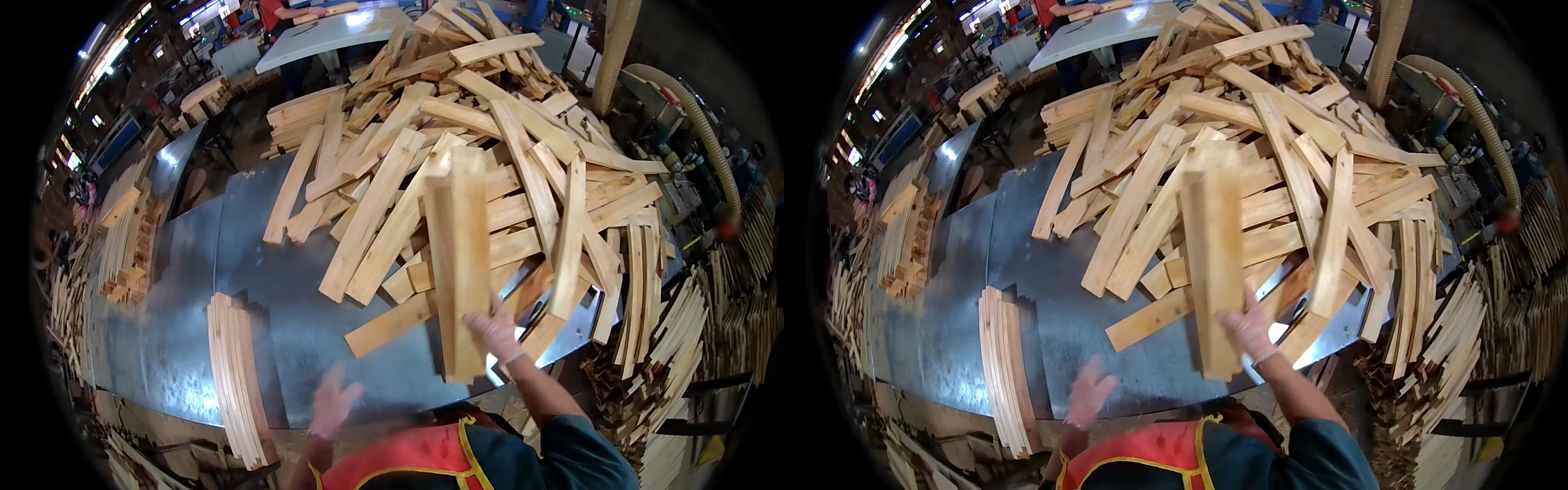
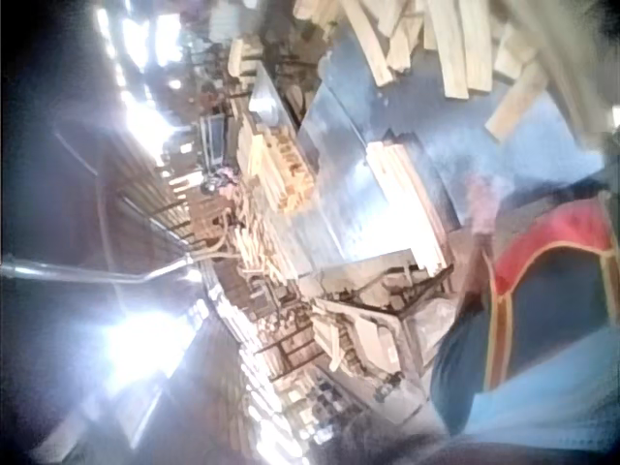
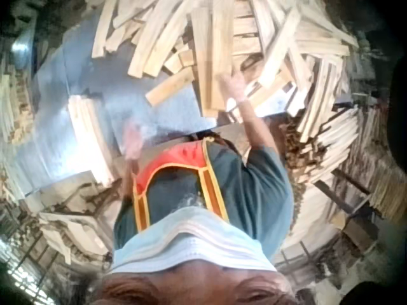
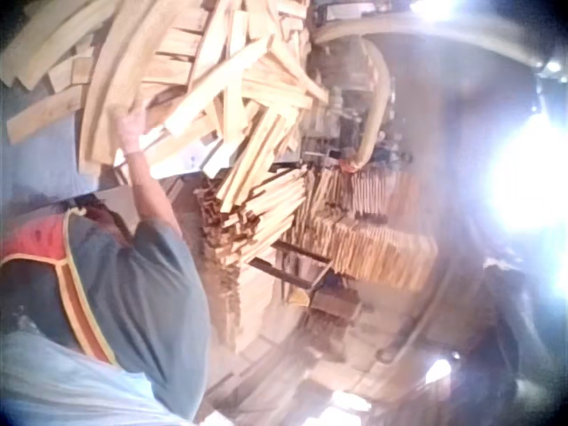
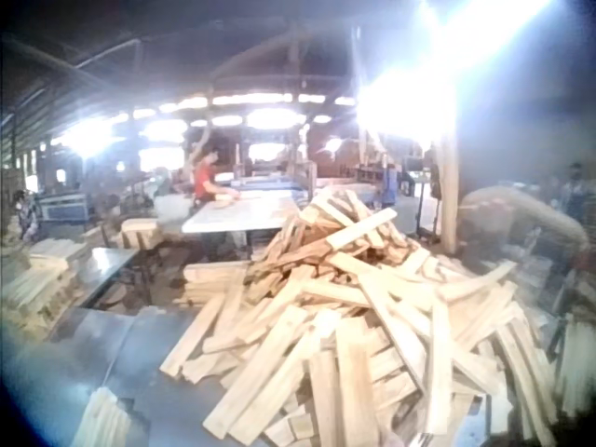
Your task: The person repeatedly picks up wooden planks from a large pile on a metal table and stacks them into a neat, aligned pile. The person handles the planks one by one, aligning them carefully to form a uniform stack.
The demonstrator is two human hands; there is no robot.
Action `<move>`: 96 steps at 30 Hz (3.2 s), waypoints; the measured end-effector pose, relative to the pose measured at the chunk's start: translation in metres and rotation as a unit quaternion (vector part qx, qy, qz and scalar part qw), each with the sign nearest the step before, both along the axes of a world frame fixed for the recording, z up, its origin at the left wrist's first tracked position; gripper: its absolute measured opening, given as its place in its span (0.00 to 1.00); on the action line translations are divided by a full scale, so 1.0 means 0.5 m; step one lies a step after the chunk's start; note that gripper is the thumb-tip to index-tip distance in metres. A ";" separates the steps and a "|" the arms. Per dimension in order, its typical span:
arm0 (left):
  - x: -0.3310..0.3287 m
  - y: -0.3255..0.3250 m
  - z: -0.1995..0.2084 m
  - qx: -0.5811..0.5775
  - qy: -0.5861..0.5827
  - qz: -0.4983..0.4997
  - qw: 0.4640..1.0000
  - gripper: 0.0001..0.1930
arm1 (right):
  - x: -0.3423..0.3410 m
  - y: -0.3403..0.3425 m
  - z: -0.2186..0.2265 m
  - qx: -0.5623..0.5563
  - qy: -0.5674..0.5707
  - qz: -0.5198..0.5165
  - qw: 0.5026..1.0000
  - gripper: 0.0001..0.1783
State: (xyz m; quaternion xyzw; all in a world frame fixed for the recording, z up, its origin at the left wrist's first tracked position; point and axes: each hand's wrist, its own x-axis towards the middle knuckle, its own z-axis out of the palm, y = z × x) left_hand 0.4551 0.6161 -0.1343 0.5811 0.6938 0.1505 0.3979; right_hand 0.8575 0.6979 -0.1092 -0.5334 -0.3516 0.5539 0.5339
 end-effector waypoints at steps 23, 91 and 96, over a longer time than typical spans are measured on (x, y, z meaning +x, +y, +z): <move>-0.408 -0.086 -0.040 0.077 0.538 0.095 0.834 0.46 | -0.375 -0.086 -0.116 -0.173 0.079 0.142 0.971 0.24; -0.407 -0.213 -0.243 0.238 0.524 0.093 0.812 0.44 | -0.355 0.002 -0.048 -0.106 -0.200 0.259 0.939 0.42; -0.269 -0.107 -0.040 0.085 0.392 0.092 0.911 0.51 | 0.040 0.115 -0.087 0.114 -0.282 -0.162 0.939 0.38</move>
